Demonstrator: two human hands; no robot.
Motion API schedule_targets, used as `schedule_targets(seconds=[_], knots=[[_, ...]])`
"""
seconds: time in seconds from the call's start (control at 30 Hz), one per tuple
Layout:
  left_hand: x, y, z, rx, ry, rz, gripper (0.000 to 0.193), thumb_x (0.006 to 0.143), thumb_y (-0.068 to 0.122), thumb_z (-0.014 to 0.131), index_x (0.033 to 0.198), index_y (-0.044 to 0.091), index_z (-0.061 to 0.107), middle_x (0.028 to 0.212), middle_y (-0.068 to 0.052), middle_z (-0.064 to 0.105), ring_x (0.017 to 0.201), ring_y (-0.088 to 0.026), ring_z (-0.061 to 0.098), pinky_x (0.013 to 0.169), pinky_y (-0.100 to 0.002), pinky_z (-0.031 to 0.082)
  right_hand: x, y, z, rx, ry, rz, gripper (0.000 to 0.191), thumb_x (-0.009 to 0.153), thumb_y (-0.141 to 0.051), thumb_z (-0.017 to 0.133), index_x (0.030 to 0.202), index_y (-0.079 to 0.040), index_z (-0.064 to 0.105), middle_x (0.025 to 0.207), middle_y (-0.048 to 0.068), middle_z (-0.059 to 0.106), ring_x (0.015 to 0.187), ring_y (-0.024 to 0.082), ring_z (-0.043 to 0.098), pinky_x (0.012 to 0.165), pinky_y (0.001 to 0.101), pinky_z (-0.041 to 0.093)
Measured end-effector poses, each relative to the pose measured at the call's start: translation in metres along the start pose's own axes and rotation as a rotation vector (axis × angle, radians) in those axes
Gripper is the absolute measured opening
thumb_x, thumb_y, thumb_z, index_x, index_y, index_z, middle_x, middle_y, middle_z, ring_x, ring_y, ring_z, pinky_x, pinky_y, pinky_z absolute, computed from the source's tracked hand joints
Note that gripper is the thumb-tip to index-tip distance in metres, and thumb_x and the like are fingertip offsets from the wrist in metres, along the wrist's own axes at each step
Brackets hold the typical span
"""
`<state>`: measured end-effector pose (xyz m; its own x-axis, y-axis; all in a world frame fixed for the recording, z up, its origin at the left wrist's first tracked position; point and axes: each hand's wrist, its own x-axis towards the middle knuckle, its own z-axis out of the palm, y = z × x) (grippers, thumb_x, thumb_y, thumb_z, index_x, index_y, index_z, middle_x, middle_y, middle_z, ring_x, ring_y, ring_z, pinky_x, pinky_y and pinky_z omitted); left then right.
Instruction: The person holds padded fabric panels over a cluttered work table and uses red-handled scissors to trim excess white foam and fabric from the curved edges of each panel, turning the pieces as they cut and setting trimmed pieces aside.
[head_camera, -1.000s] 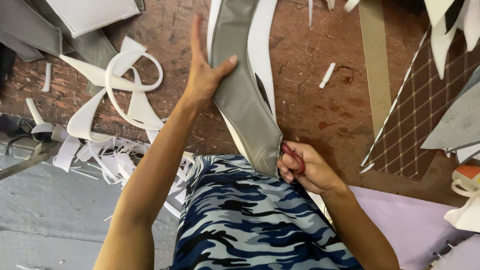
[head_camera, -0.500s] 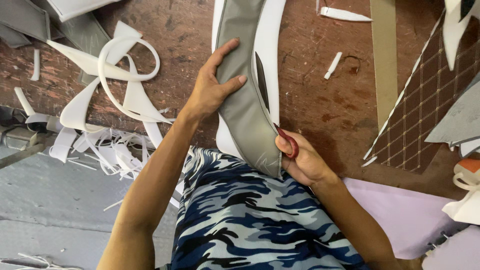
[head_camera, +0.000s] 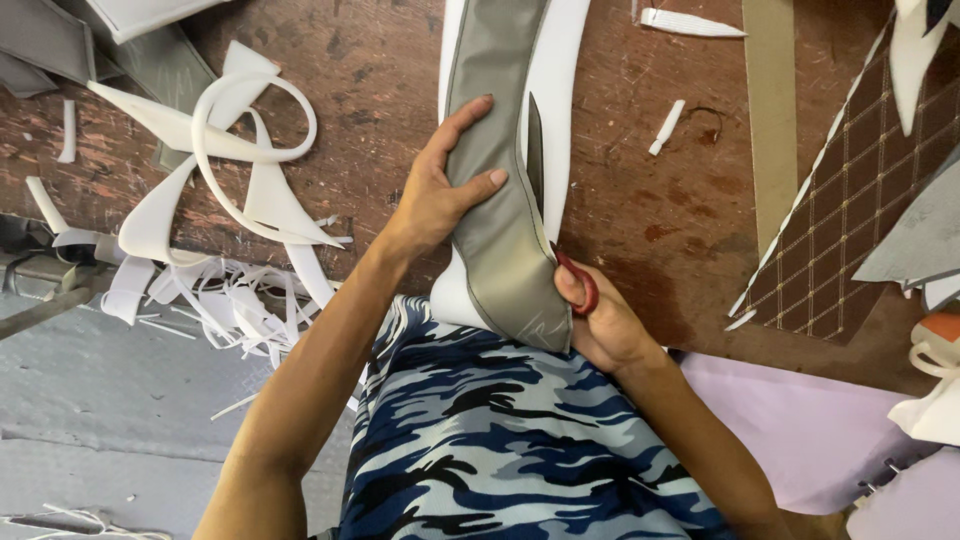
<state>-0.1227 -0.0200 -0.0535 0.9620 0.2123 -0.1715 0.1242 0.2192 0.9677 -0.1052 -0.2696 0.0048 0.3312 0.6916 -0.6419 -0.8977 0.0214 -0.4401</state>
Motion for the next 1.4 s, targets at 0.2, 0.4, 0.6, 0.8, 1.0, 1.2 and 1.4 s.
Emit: schedule_targets(seconds=[0.2,0.4,0.6,0.8,1.0,1.2,1.4], knots=[[-0.006,0.009,0.010,-0.094,-0.001,-0.071,0.072,0.091,0.003,0.076,0.154,0.006,0.043,0.159,-0.012,0.047,0.144,-0.025,0.049,0.122,-0.037,0.042,0.000,0.004,-0.001,-0.096,-0.047,-0.069,0.078,0.093,-0.046,0.072,0.145,0.006,0.049,0.135,0.013,0.063,0.122,0.019,0.061,0.106,0.0330,0.049],[-0.010,0.021,0.026,-0.074,-0.017,-0.077,0.072,0.094,0.004,0.076,0.156,0.007,0.041,0.161,-0.012,0.043,0.145,-0.024,0.047,0.123,-0.037,0.042,0.010,0.013,-0.009,0.056,0.007,-0.131,0.076,0.094,-0.042,0.071,0.148,0.005,0.046,0.136,0.013,0.062,0.122,0.018,0.061,0.105,0.0331,0.049],[-0.012,0.027,0.033,-0.210,-0.003,-0.159,0.072,0.092,0.001,0.073,0.156,0.007,0.040,0.158,-0.011,0.045,0.141,-0.023,0.050,0.118,-0.035,0.045,0.013,0.020,-0.013,0.062,-0.033,-0.183,0.068,0.098,-0.031,0.072,0.149,0.007,0.046,0.136,0.013,0.062,0.120,0.019,0.062,0.104,0.0323,0.051],[-0.015,0.030,0.038,-0.281,-0.037,-0.223,0.066,0.093,0.002,0.073,0.153,0.006,0.044,0.144,-0.013,0.055,0.127,-0.020,0.058,0.110,-0.035,0.051,0.020,0.017,-0.014,0.126,0.226,-0.137,0.052,0.097,-0.024,0.062,0.142,0.000,0.051,0.128,0.013,0.066,0.111,0.018,0.068,0.094,0.0325,0.057],[-0.014,0.029,0.035,-0.156,-0.076,-0.140,0.064,0.094,0.009,0.076,0.151,0.006,0.047,0.141,-0.011,0.058,0.124,-0.018,0.060,0.108,-0.032,0.052,0.022,0.006,-0.011,-0.133,0.076,-0.140,0.050,0.098,-0.023,0.061,0.142,0.000,0.052,0.126,0.012,0.067,0.108,0.017,0.068,0.092,0.0308,0.058],[-0.020,0.033,0.041,-0.220,-0.090,-0.193,0.065,0.094,0.014,0.077,0.151,0.007,0.048,0.137,-0.013,0.061,0.122,-0.019,0.061,0.107,-0.033,0.053,0.033,-0.007,-0.006,-0.227,0.083,-0.202,0.048,0.099,-0.022,0.059,0.141,0.001,0.052,0.124,0.011,0.067,0.106,0.015,0.068,0.089,0.0291,0.058],[-0.022,0.044,0.044,-0.197,-0.100,-0.192,0.065,0.092,0.016,0.078,0.149,0.007,0.049,0.138,-0.010,0.059,0.123,-0.019,0.061,0.106,-0.033,0.054,0.032,-0.015,0.001,-0.329,0.051,-0.218,0.046,0.100,-0.020,0.058,0.141,0.001,0.053,0.122,0.011,0.068,0.104,0.014,0.069,0.087,0.0273,0.058]])
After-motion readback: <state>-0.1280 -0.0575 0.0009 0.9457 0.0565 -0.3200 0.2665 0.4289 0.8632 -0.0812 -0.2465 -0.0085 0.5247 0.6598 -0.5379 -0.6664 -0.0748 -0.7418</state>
